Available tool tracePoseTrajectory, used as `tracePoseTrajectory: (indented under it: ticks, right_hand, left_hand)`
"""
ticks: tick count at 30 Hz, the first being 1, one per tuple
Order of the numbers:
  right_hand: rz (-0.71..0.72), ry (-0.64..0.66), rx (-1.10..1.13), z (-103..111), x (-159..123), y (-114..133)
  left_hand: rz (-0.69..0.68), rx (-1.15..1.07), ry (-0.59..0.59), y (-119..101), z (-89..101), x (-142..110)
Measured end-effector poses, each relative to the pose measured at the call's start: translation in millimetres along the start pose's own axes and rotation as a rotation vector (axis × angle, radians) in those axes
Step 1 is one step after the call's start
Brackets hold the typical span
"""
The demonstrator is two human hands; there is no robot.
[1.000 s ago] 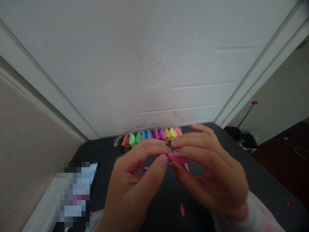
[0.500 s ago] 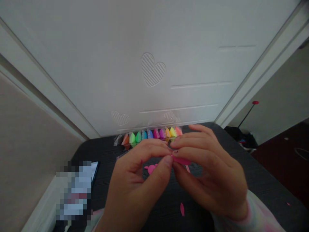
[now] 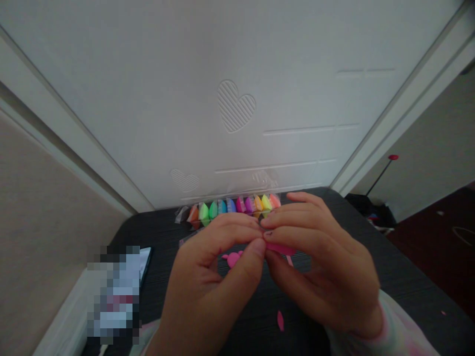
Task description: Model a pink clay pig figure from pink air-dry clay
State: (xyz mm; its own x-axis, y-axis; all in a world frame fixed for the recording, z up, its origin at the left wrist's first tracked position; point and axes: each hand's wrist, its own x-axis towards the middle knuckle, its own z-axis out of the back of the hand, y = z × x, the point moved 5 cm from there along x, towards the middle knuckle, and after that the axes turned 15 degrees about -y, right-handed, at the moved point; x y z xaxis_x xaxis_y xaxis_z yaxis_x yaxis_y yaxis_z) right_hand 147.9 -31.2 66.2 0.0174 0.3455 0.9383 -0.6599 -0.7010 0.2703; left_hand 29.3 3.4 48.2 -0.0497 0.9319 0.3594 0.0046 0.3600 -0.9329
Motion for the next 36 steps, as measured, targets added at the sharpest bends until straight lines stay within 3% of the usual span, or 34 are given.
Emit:
tracePoseTrajectory:
  ticks: [6, 21, 26, 31, 36]
  right_hand:
    - [0.007, 0.002, 0.010, 0.1, 0.0, -1.2]
    - [-0.057, 0.043, 0.107, -1.9, -6.1, -3.0]
    - [-0.062, 0.035, 0.120, -0.9, -7.4, -3.6]
    - [-0.058, 0.035, 0.134, -1.9, -8.8, -5.6]
    - [-0.060, 0.040, 0.125, 0.1, -10.0, -6.8]
  left_hand:
    - [-0.010, -0.031, -0.034, 2.2, 3.5, 1.9]
    - [-0.041, 0.025, 0.060, 3.9, 1.4, 1.3]
    - [-0.014, -0.003, 0.037, 3.4, 2.7, 1.6]
    - [0.066, -0.017, 0.129, 7.9, -0.1, 1.4]
    - [0.102, -0.033, 0.095, 10.6, 0.9, 2.1]
